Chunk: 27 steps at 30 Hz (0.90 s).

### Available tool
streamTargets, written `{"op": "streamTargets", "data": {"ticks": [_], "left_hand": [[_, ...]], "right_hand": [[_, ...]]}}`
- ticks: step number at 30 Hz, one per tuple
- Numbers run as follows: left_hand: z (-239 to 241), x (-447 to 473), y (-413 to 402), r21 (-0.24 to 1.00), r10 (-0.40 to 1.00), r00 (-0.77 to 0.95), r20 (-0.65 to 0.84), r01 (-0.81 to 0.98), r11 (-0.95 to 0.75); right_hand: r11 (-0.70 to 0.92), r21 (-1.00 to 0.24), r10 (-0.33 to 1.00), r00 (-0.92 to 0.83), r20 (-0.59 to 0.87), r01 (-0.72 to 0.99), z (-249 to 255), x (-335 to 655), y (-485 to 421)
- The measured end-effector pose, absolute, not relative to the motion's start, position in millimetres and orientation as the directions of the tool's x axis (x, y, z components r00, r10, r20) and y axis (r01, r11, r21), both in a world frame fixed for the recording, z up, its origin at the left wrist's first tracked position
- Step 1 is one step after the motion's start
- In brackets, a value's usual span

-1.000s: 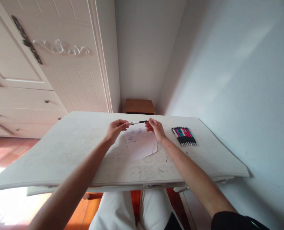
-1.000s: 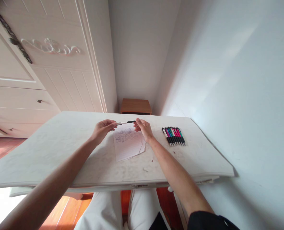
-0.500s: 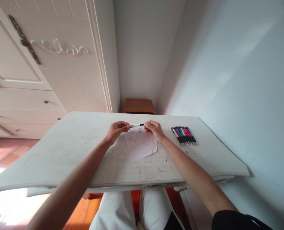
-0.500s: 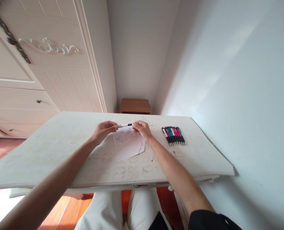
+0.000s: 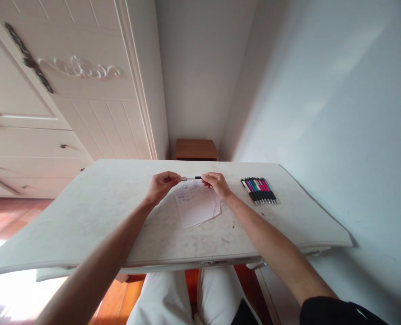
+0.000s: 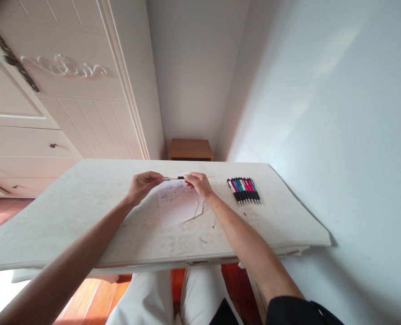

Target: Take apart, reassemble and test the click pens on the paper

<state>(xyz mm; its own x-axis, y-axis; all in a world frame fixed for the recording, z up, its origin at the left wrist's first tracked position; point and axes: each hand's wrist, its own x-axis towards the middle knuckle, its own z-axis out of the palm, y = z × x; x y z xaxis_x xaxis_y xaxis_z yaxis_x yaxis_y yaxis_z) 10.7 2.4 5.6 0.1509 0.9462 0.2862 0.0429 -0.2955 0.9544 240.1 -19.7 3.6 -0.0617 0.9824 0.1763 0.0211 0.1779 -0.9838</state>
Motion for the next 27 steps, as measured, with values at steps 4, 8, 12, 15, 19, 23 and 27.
{"op": "streamTargets", "data": {"ticks": [4, 8, 12, 15, 19, 23, 27], "left_hand": [[5, 11, 3, 0.961, 0.955, 0.122, 0.271, 0.028, -0.276], [7, 11, 4, 0.960, 0.959, 0.075, 0.273, 0.040, -0.277], [10, 9, 5, 0.966, 0.965, 0.035, 0.260, 0.006, -0.260], [10, 8, 6, 0.971, 0.971, 0.022, 0.239, 0.009, -0.239], [10, 8, 6, 0.976, 0.976, 0.050, 0.213, 0.045, -0.215], [10, 9, 5, 0.971, 0.974, 0.062, 0.220, 0.080, -0.224], [11, 9, 4, 0.971, 0.974, 0.061, 0.219, 0.083, -0.224]], "right_hand": [[0.135, -0.991, 0.986, -0.099, 0.132, 0.016, 6, 240, -19], [0.091, -0.996, 0.993, -0.072, 0.089, 0.023, 10, 251, -14], [0.234, -0.967, 0.931, 0.264, 0.252, 0.097, 7, 272, -3], [0.285, -0.908, 0.856, 0.346, 0.385, 0.306, 1, 284, 4], [0.342, -0.726, 0.801, 0.219, 0.557, 0.596, -4, 292, 7], [0.270, -0.609, 0.826, 0.147, 0.545, 0.746, -6, 298, 5], [0.118, -0.538, 0.909, 0.127, 0.396, 0.834, -8, 306, 3]]}}
